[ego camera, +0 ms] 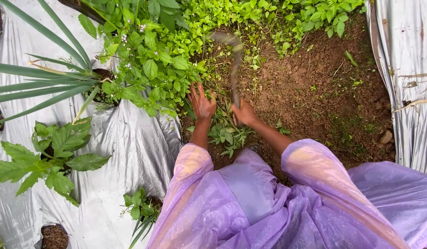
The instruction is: The person uses a sickle to cut weeds growing between rows of plants in a garden bed covered with plastic mulch. They gather the cut weeds by hand and walk along the row to clear the area.
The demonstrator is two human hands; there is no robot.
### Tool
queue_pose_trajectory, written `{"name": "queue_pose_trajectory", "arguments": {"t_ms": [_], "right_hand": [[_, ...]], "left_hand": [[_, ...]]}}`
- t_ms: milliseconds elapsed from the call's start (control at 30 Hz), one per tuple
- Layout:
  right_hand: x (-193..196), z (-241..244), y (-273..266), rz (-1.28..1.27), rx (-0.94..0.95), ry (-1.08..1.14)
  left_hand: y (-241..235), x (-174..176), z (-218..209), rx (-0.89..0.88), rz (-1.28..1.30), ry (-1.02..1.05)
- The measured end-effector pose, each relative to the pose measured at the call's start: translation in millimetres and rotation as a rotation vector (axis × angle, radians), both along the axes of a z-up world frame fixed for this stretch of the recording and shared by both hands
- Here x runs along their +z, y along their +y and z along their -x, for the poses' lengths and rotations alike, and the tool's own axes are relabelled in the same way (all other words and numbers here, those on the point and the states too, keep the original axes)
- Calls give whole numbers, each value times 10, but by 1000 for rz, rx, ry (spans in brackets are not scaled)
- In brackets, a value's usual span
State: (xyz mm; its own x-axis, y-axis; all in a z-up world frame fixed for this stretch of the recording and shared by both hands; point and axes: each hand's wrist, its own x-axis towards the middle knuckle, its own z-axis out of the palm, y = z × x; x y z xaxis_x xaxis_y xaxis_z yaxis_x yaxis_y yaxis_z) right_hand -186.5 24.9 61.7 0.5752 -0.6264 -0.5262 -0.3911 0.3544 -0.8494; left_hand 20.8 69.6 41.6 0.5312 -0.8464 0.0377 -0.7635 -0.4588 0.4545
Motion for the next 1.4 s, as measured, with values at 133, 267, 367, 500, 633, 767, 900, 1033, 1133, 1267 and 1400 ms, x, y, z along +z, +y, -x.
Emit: {"name": "queue_pose_trajectory", "arguments": {"t_ms": [133, 267, 367, 500, 633, 767, 900, 1033, 1133, 1267, 1400], "right_hand": [[-375, 308, 277, -283, 193, -9], [-104, 315, 235, -134, 147, 66], [40, 155, -19, -43, -34, 45], [-28, -90, -240, 34, -414, -73], [209, 157, 191, 91, 13, 130], [-38, 487, 335, -73, 419, 158], [-281, 535, 315, 17, 316, 236], [-342, 403, 118, 67, 105, 180], [42, 172, -91, 158, -203, 119], [26, 141, 10, 129, -157, -28], [-346, 499, 288, -93, 352, 105]], "left_hand": [[106, -174, 38, 24, -1, 61], [95, -17, 37, -8, 63, 8], [4, -2, 20, -14, 100, 11], [66, -293, 15, 44, 101, 20], [72, -205, 37, 62, 110, 102], [127, -287, 17, 56, -23, 61], [170, -519, -12, 24, -32, 128], [150, -444, -30, 29, -36, 92], [177, -508, 12, 21, -79, 82], [189, -347, -10, 41, -93, 82], [131, -170, 59, 26, 73, 22]]}}
